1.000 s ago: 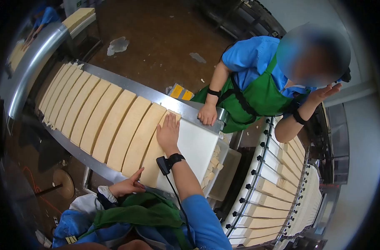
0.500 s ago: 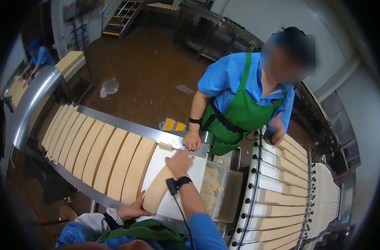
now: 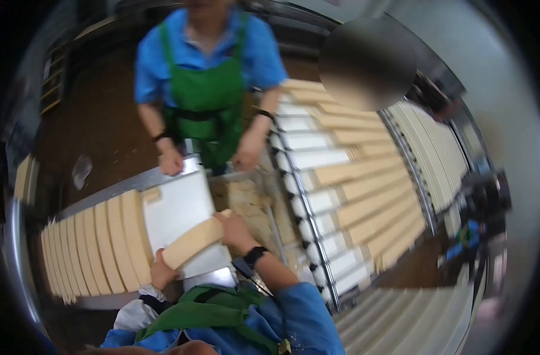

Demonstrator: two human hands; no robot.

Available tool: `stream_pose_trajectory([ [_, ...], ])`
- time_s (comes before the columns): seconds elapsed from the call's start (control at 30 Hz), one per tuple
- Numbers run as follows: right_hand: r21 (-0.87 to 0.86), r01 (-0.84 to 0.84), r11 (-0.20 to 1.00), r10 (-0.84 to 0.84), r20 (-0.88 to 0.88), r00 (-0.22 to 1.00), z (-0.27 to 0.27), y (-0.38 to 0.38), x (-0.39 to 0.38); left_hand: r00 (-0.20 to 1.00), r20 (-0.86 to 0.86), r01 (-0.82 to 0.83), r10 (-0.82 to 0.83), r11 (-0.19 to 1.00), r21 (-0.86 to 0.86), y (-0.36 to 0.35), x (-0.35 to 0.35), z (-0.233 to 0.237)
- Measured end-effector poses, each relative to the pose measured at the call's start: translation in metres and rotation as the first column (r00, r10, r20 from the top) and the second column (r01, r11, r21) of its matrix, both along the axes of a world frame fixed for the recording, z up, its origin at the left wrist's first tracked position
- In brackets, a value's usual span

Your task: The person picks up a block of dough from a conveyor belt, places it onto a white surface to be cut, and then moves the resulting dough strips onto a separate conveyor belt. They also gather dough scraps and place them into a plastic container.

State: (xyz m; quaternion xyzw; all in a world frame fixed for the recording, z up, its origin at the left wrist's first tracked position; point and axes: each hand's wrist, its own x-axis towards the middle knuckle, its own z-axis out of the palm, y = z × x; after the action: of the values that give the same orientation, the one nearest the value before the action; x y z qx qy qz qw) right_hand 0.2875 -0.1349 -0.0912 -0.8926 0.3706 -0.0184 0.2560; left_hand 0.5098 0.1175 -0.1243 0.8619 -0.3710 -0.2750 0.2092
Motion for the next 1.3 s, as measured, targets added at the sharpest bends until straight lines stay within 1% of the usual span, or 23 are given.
stream_pose_trajectory([
  [0.03,-0.048,0.103,0.994,-0.103,0.004,0.995,-0.001,0.008,-0.001,1.000,0.008,0.025,-0.025,1.000,-0.011,-0.005,0.002,-0.005],
  [0.1,-0.119,0.178,0.977,-0.167,0.098,0.981,-0.001,0.017,-0.015,0.999,0.035,0.039,-0.038,0.999,-0.038,-0.008,0.001,-0.014],
  [0.13,-0.086,0.203,0.975,-0.194,0.100,0.976,0.009,0.018,-0.024,0.998,-0.010,0.054,-0.055,0.993,-0.103,-0.016,-0.006,0.002],
  [0.23,-0.248,0.349,0.903,-0.303,0.207,0.930,0.024,0.018,-0.077,0.981,0.130,0.170,-0.147,0.966,-0.195,-0.059,-0.037,0.033],
  [0.27,-0.244,0.403,0.882,-0.363,0.193,0.911,0.035,0.018,-0.105,0.967,0.128,0.244,-0.219,0.940,-0.238,-0.074,-0.051,0.045],
  [0.33,-0.201,0.517,0.832,-0.472,0.234,0.850,0.084,0.020,-0.171,0.932,0.125,0.363,-0.341,0.868,-0.339,-0.114,-0.094,0.079],
  [0.37,-0.224,0.588,0.777,-0.538,0.248,0.806,0.103,0.022,-0.206,0.897,0.108,0.436,-0.429,0.820,-0.370,-0.129,-0.120,0.093],
  [0.4,-0.307,0.606,0.734,-0.515,0.331,0.791,0.104,0.021,-0.249,0.855,0.093,0.501,-0.510,0.767,-0.402,-0.139,-0.150,0.108],
  [0.47,-0.281,0.644,0.712,-0.604,0.224,0.765,0.140,0.031,-0.336,0.744,-0.046,0.579,-0.666,0.679,-0.451,-0.142,-0.214,0.143],
  [0.5,-0.219,0.638,0.739,-0.608,0.194,0.770,0.148,0.035,-0.382,0.585,-0.334,0.562,-0.739,0.666,-0.490,-0.145,-0.242,0.149],
  [0.53,-0.147,0.643,0.752,-0.637,0.092,0.766,0.184,0.046,-0.408,0.515,-0.488,0.560,-0.705,0.708,-0.431,-0.136,-0.272,0.152],
  [0.57,-0.106,0.631,0.768,-0.638,-0.047,0.769,0.186,0.051,-0.447,0.386,-0.692,0.490,-0.609,0.772,-0.405,-0.122,-0.306,0.137],
  [0.6,-0.050,0.566,0.823,-0.567,-0.002,0.824,0.171,0.053,-0.487,0.268,-0.789,0.466,-0.553,0.791,-0.397,-0.109,-0.334,0.140],
  [0.7,0.050,0.533,0.844,-0.515,-0.196,0.834,0.150,0.062,-0.548,0.133,-0.980,0.497,-0.150,0.865,-0.065,-0.084,-0.394,0.153],
  [0.77,0.138,0.468,0.873,-0.433,-0.222,0.874,0.119,0.056,-0.574,0.169,-0.980,0.526,-0.108,0.850,-0.003,-0.070,-0.416,0.145],
  [0.83,0.192,0.415,0.889,-0.369,-0.237,0.899,0.104,0.049,-0.575,0.199,-0.978,0.524,-0.057,0.850,0.057,-0.064,-0.427,0.150],
  [0.9,0.281,0.459,0.843,-0.408,-0.222,0.886,0.106,0.041,-0.572,0.214,-0.977,0.491,-0.007,0.865,0.101,-0.060,-0.437,0.160],
  [0.93,0.329,0.480,0.814,-0.430,-0.216,0.877,0.109,0.039,-0.565,0.205,-0.979,0.485,-0.020,0.871,0.084,-0.059,-0.439,0.161],
  [1.0,0.559,0.565,0.607,-0.569,-0.190,0.800,0.095,0.037,-0.584,0.187,-0.981,0.471,-0.044,0.881,0.051,-0.058,-0.439,0.161],
  [1.07,0.525,0.719,0.456,-0.747,-0.214,0.630,0.069,0.032,-0.593,0.218,-0.972,0.526,-0.091,0.850,0.039,-0.057,-0.439,0.152],
  [1.13,0.230,0.925,0.303,-0.926,-0.159,0.343,0.042,0.030,-0.581,0.227,-0.967,0.547,-0.120,0.837,0.025,-0.060,-0.437,0.152],
  [1.23,-0.052,0.953,0.298,-0.941,-0.183,0.284,0.045,0.042,-0.547,0.191,-0.975,0.579,-0.117,0.815,0.015,-0.074,-0.439,0.169],
  [1.3,-0.168,0.941,0.294,-0.954,0.002,0.298,0.040,0.057,-0.536,0.174,-0.982,0.635,-0.078,0.771,0.052,-0.079,-0.435,0.183],
])
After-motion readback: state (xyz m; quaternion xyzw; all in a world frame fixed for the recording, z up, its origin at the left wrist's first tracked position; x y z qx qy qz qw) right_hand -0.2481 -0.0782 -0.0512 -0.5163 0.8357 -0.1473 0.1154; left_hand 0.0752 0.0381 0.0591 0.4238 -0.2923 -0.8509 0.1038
